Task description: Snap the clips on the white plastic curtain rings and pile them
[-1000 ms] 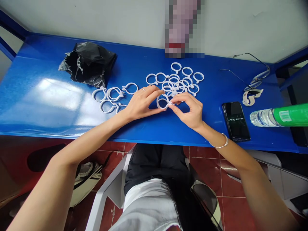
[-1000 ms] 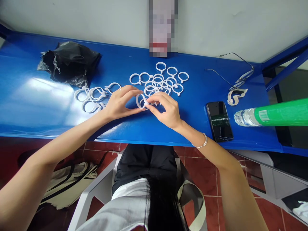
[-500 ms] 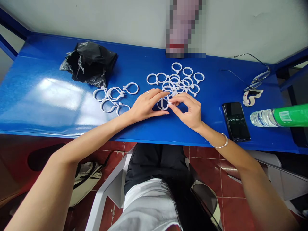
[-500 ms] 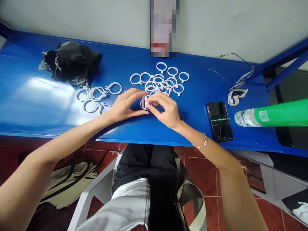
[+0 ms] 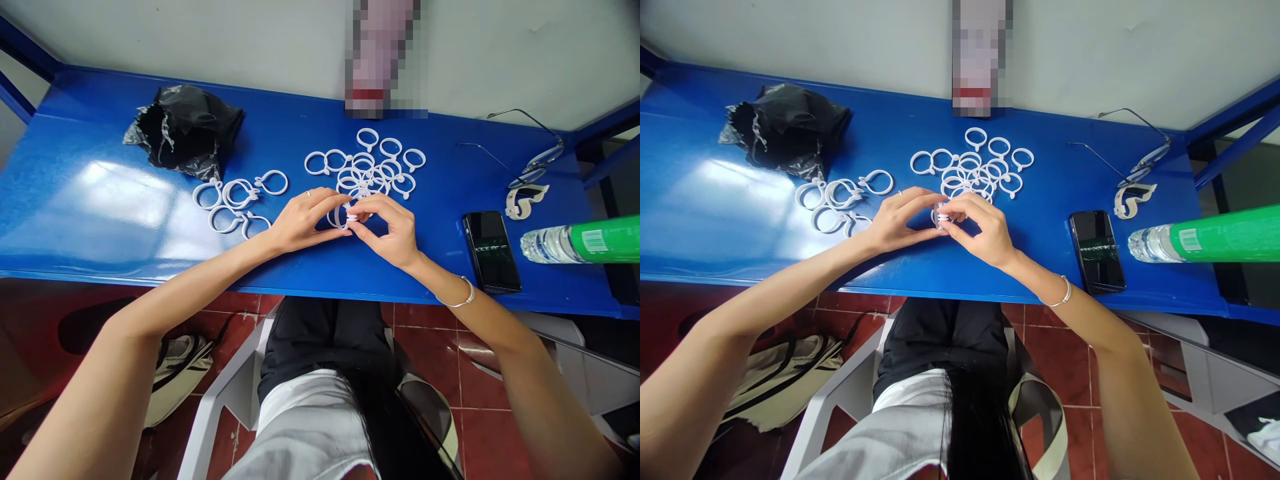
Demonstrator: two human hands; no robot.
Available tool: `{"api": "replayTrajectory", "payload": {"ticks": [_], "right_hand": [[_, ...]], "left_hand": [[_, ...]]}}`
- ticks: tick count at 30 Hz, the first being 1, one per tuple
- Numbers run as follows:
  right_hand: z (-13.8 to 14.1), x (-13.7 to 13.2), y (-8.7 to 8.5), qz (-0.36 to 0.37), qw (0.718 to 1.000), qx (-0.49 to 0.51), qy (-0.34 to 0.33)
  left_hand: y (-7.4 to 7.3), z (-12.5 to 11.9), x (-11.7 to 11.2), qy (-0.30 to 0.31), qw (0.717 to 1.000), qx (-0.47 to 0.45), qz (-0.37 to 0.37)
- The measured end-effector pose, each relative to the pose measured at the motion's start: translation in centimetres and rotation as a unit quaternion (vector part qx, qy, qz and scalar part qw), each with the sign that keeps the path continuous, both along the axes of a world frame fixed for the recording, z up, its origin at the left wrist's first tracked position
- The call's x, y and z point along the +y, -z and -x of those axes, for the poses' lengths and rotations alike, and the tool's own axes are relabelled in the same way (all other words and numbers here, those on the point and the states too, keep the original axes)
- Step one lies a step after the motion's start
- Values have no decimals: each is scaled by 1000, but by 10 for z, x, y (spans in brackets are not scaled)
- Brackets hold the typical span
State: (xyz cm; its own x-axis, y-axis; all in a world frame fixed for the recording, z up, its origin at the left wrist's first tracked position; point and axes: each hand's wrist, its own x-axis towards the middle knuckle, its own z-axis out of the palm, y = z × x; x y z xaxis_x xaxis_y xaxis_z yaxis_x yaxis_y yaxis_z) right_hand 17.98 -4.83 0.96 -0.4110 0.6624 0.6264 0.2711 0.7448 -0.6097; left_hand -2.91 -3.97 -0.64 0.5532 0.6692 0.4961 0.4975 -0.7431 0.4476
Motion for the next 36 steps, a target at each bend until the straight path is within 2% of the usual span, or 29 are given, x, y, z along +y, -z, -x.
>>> {"api": "replayTrajectory", "payload": {"ticks": [10, 31, 36], "right_hand": [[-2, 0, 1, 17, 999, -11, -32], [-1, 2, -1, -32, 998, -38, -36], [-2, 1, 0, -21, 998, -44, -30]], "left_hand": [[-1, -1, -1, 26, 999, -13, -18], [-2, -3, -1, 46, 999, -11, -23], [-3, -3, -1, 37, 999, -5, -8]]}}
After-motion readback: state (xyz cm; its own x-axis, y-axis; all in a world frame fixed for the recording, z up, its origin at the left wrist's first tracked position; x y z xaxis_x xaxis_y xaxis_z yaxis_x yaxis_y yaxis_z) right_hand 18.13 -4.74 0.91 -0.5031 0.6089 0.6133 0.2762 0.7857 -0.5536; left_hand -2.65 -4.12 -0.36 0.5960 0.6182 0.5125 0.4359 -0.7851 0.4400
